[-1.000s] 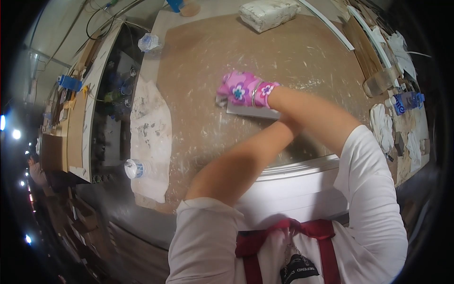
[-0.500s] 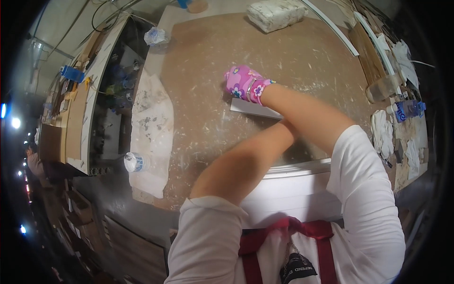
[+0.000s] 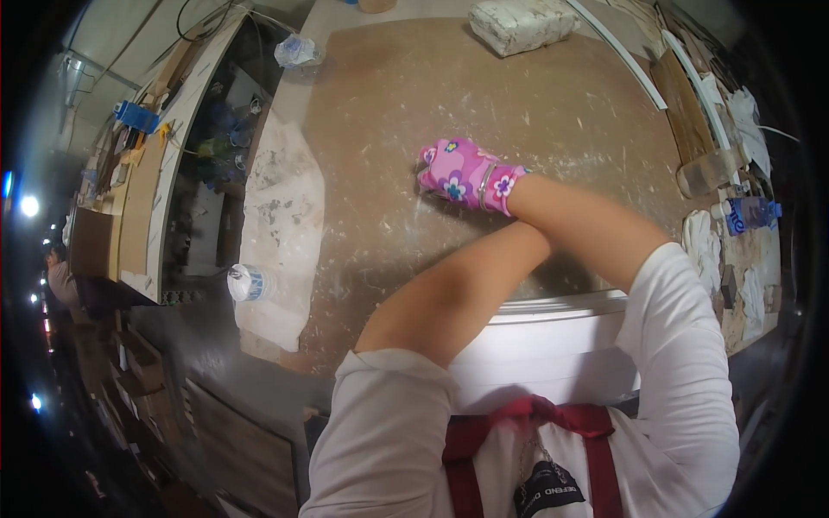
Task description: The person wipes down white wooden slats and a larger white furniture piece using a white cloth, handling the items one by one on a workbench.
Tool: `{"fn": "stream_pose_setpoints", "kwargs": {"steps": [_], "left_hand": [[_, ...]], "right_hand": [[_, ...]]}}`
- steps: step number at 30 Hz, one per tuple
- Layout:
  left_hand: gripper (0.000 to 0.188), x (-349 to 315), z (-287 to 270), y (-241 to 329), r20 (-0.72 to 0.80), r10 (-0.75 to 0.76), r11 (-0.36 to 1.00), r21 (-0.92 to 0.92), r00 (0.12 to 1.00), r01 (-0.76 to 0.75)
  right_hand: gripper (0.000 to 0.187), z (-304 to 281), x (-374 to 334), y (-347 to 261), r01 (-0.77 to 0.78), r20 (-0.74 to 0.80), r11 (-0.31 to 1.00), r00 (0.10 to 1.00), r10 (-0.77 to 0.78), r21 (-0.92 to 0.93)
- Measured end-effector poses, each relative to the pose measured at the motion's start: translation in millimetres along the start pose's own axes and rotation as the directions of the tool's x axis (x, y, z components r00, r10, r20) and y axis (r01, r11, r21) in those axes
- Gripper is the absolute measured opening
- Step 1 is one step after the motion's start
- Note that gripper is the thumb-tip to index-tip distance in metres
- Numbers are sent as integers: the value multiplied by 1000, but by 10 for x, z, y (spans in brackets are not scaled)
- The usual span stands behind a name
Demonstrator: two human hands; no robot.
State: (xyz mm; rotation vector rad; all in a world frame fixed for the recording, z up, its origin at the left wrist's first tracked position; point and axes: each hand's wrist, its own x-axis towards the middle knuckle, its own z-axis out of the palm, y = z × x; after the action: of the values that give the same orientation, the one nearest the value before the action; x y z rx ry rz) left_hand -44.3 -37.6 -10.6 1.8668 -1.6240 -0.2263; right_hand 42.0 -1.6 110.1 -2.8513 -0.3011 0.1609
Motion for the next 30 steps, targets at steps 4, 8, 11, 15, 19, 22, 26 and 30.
{"fn": "stream_pose_setpoints", "kwargs": {"steps": [4,8,11,15,19,22,26,30], "left_hand": [[27,3,9,28,4,-4,1000,4,1000,4],[27,13,10,1,8,-7,1000,6,1000,7],[27,44,22,0,5,-5,1000,2,1000,5],[28,34,34,-34,4,-18,1000,7,1000,18],[28,78,16,-63,7,-12,1000,18,1000,12],[28,82,28,-36,15,-13,1000,19,1000,13],[28,37,27,-105,11,-32,999,22,999,32],[29,82,36,-51,22,-10,999,34,1000,9]], "right_hand": [[22,-198,-50,49,7,2,1000,1000,-7,-13],[21,-12,-29,117,62,4,996,998,-62,71],[21,177,52,278,73,-64,994,996,-68,76],[20,-172,56,107,-197,54,959,980,190,203],[17,56,6,273,196,-65,977,979,-191,80],[18,-12,39,393,111,-88,991,989,-117,-74],[21,94,-36,255,181,-85,983,980,-178,22],[24,6,-10,410,-25,-61,992,998,18,-123]]}}
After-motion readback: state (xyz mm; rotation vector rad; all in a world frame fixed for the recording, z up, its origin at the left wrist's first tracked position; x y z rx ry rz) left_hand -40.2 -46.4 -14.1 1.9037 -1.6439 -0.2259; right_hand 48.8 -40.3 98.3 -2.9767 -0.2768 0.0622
